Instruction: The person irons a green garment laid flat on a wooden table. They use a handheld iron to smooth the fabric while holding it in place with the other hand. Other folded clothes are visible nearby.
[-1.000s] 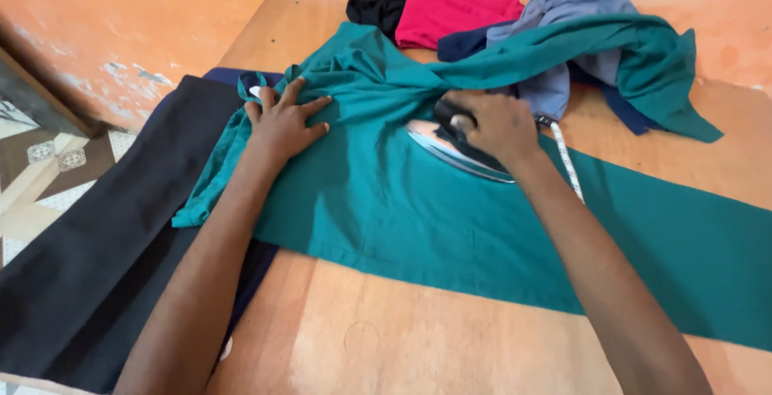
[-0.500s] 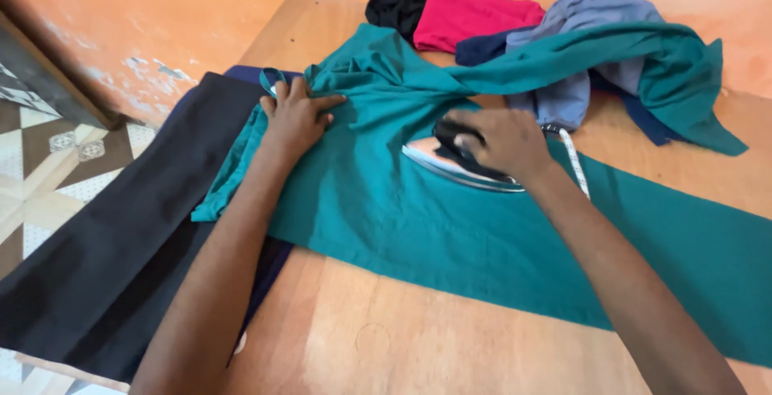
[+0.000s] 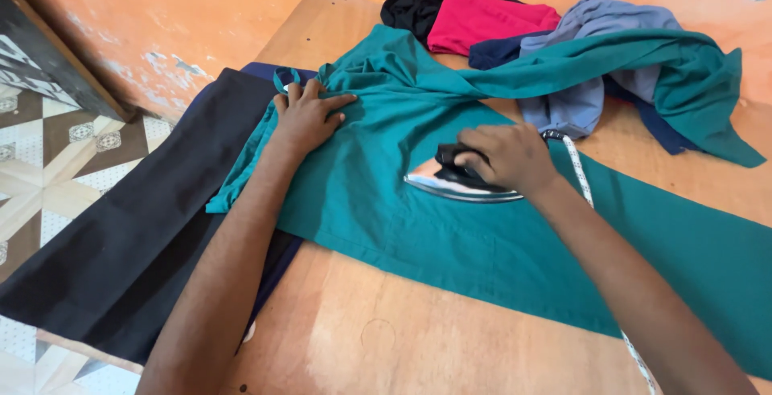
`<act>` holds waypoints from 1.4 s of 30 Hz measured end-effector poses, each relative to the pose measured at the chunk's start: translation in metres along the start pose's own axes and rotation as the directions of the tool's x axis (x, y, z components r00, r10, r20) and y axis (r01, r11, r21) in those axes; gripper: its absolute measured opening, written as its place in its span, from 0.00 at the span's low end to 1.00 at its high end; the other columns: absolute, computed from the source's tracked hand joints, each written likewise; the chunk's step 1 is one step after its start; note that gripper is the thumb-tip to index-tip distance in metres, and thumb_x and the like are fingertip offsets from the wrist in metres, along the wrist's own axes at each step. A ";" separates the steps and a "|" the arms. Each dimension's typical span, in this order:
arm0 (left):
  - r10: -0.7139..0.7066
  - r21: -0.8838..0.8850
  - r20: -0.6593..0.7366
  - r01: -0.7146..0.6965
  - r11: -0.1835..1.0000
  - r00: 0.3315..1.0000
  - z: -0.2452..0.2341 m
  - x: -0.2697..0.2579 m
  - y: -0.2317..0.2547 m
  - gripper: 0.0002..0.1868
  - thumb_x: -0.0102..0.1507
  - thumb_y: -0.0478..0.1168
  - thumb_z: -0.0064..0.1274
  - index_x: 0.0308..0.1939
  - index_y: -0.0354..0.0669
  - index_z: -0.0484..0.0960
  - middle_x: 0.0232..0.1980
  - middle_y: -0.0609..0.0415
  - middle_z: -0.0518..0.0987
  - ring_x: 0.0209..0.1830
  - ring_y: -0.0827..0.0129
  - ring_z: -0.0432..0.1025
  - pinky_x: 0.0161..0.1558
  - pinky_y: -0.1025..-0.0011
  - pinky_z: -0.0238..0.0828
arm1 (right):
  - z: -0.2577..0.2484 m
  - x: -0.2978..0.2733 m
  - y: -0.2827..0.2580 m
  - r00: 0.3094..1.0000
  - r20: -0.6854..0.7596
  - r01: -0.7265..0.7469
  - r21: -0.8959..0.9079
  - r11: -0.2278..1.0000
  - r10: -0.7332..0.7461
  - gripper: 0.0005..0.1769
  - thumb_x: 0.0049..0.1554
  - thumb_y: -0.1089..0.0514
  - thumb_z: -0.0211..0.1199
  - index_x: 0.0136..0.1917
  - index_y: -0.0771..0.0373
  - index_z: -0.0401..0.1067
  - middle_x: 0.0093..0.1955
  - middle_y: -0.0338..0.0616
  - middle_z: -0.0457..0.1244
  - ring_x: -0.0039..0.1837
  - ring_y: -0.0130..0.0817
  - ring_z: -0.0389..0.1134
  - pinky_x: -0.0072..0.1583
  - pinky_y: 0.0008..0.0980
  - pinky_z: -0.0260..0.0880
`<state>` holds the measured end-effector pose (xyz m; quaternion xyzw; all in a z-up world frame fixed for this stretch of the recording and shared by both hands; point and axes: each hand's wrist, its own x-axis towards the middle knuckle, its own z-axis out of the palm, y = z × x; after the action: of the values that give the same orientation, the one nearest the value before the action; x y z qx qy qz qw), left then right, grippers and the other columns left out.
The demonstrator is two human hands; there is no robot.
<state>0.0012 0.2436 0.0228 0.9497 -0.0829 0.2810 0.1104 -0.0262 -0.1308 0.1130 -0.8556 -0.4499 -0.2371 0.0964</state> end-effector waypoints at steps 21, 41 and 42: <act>0.039 -0.035 -0.164 -0.046 0.998 0.986 -0.019 0.002 0.004 0.29 0.55 0.28 0.54 0.53 0.68 0.89 0.50 0.51 0.70 0.56 0.54 0.62 0.51 0.50 0.51 | 0.030 0.056 -0.030 0.957 -0.006 -0.289 -0.116 0.950 0.290 0.22 0.62 0.35 0.58 0.47 0.53 0.77 0.35 0.49 0.68 0.39 0.49 0.71 0.39 0.48 0.68; 0.024 0.136 -0.132 -0.006 0.991 0.991 -0.018 0.002 0.008 0.29 0.56 0.29 0.53 0.54 0.69 0.89 0.54 0.49 0.72 0.61 0.50 0.62 0.63 0.36 0.46 | 0.007 0.036 -0.065 0.997 0.057 -0.053 0.139 0.989 0.045 0.23 0.58 0.34 0.59 0.43 0.54 0.79 0.36 0.42 0.68 0.39 0.46 0.70 0.37 0.45 0.64; 0.030 0.195 -0.154 0.000 0.981 0.988 -0.021 0.001 0.012 0.27 0.55 0.30 0.54 0.52 0.68 0.89 0.57 0.48 0.73 0.64 0.50 0.62 0.66 0.32 0.43 | 0.008 0.037 -0.067 0.998 0.026 -0.065 0.147 0.987 0.062 0.22 0.58 0.36 0.60 0.45 0.54 0.79 0.37 0.42 0.69 0.40 0.46 0.70 0.38 0.45 0.65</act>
<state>-0.0114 0.2370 0.0431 0.9304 -0.0533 0.3620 0.0211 -0.0603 -0.0626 0.1211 -0.8625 -0.4398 -0.1909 0.1622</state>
